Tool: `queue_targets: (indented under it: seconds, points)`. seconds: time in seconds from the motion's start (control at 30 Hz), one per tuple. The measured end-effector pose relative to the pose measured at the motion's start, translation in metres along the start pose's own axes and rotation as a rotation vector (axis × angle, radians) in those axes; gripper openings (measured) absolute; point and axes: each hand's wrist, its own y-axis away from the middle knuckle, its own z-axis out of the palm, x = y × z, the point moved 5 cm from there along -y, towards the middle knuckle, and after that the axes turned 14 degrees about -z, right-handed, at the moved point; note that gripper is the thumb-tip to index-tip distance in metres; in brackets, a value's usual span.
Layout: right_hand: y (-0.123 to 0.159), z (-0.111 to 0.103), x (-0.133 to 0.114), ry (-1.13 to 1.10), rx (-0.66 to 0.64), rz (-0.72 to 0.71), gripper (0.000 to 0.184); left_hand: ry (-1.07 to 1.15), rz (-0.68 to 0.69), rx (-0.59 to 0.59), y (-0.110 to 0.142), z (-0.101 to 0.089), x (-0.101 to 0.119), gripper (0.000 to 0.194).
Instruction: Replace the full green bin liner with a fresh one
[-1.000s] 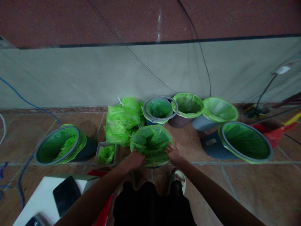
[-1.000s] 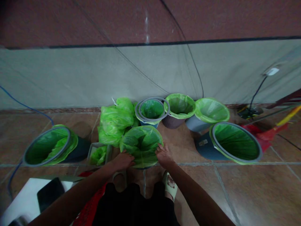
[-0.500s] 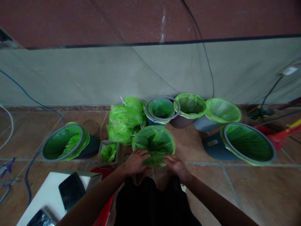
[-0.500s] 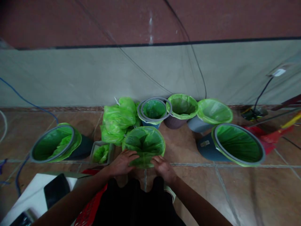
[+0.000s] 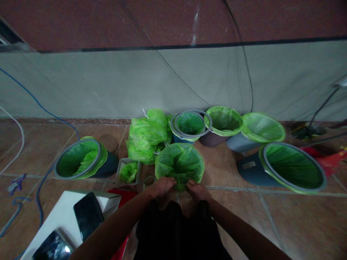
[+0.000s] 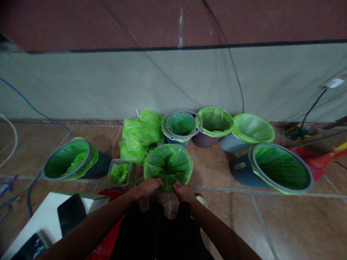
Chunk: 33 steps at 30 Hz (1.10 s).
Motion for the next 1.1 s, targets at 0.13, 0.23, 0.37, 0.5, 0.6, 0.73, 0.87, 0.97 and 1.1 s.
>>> queue_targets:
  seconds: [0.13, 0.23, 0.37, 0.5, 0.6, 0.73, 0.87, 0.97, 1.1]
  points:
    - [0.000, 0.008, -0.001, 0.051, -0.062, 0.014, 0.025, -0.118, 0.033, 0.024, 0.002, 0.009, 0.001, 0.016]
    - [-0.001, 0.009, -0.003, 0.063, -0.061, 0.019, 0.029, -0.168, 0.030, 0.045, -0.001, 0.010, 0.001, 0.014]
    - [0.007, 0.002, -0.006, -0.013, 0.038, -0.025, 0.034, -0.207, 0.025, 0.087, 0.000, -0.001, 0.000, 0.012]
    - [0.035, -0.022, 0.013, -0.379, 0.546, 0.040, 0.032, -0.194, 0.016, 0.146, 0.015, -0.018, -0.004, 0.022]
    - [0.059, -0.026, 0.053, -0.655, 0.883, 0.474, 0.035, -0.085, -0.008, 0.149, 0.023, -0.030, -0.003, 0.040]
    - [0.058, -0.008, 0.091, -1.151, 1.117, 0.890, 0.048, 0.149, -0.125, 0.146, -0.001, -0.046, 0.005, 0.046]
    - [0.035, 0.003, 0.108, -1.283, 1.157, 0.915, 0.049, 0.286, -0.222, 0.084, -0.063, -0.043, 0.022, 0.048]
    - [0.022, 0.009, 0.111, -1.351, 1.169, 0.898, 0.048, 0.301, -0.263, 0.013, -0.109, -0.026, 0.033, 0.057]
    - [0.010, 0.010, 0.106, -1.422, 1.129, 0.812, 0.046, 0.314, -0.226, -0.069, -0.144, 0.003, 0.039, 0.048]
